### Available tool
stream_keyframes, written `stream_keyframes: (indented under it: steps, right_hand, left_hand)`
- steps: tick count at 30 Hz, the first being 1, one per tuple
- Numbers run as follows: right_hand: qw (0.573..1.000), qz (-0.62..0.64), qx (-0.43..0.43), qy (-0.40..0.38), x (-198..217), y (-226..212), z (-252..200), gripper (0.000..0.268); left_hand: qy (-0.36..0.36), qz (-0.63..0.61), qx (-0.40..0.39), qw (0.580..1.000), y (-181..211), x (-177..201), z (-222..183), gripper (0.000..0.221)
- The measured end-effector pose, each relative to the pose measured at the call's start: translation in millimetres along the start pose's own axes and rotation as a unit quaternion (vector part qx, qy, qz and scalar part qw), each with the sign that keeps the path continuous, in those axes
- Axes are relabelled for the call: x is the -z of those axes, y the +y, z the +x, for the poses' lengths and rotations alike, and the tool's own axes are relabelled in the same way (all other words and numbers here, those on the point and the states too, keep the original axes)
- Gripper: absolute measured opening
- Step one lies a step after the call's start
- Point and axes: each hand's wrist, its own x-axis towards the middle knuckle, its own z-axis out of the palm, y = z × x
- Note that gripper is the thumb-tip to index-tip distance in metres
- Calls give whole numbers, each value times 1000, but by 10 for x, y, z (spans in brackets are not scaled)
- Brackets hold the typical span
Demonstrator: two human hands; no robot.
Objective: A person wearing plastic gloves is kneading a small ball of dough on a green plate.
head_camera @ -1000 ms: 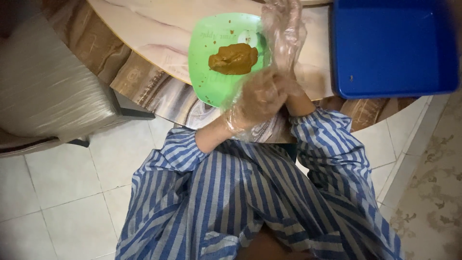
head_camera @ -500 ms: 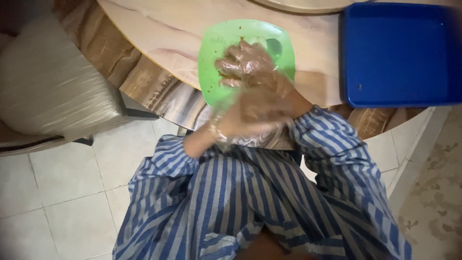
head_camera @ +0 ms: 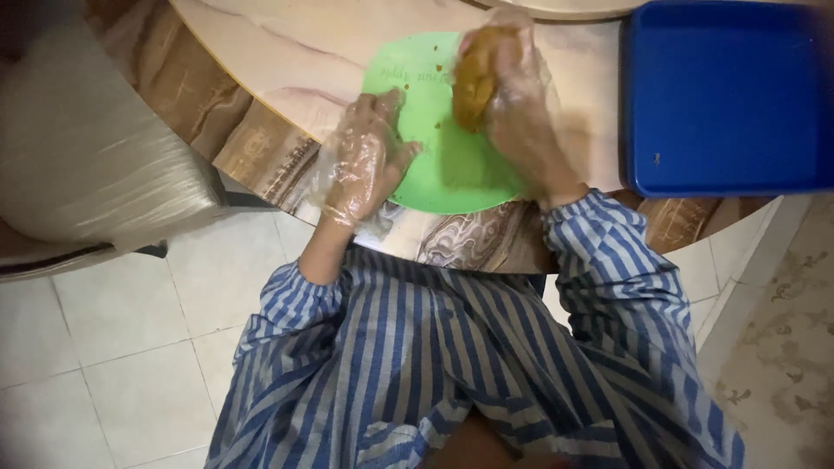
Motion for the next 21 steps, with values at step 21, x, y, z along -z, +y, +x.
stream_keyframes:
  steps: [21]
  right_hand:
    - [733,-579,-154,-321,-292,-279,-74,31]
  left_hand:
    - [-251,-97,-133,954,-143,-268,657,33]
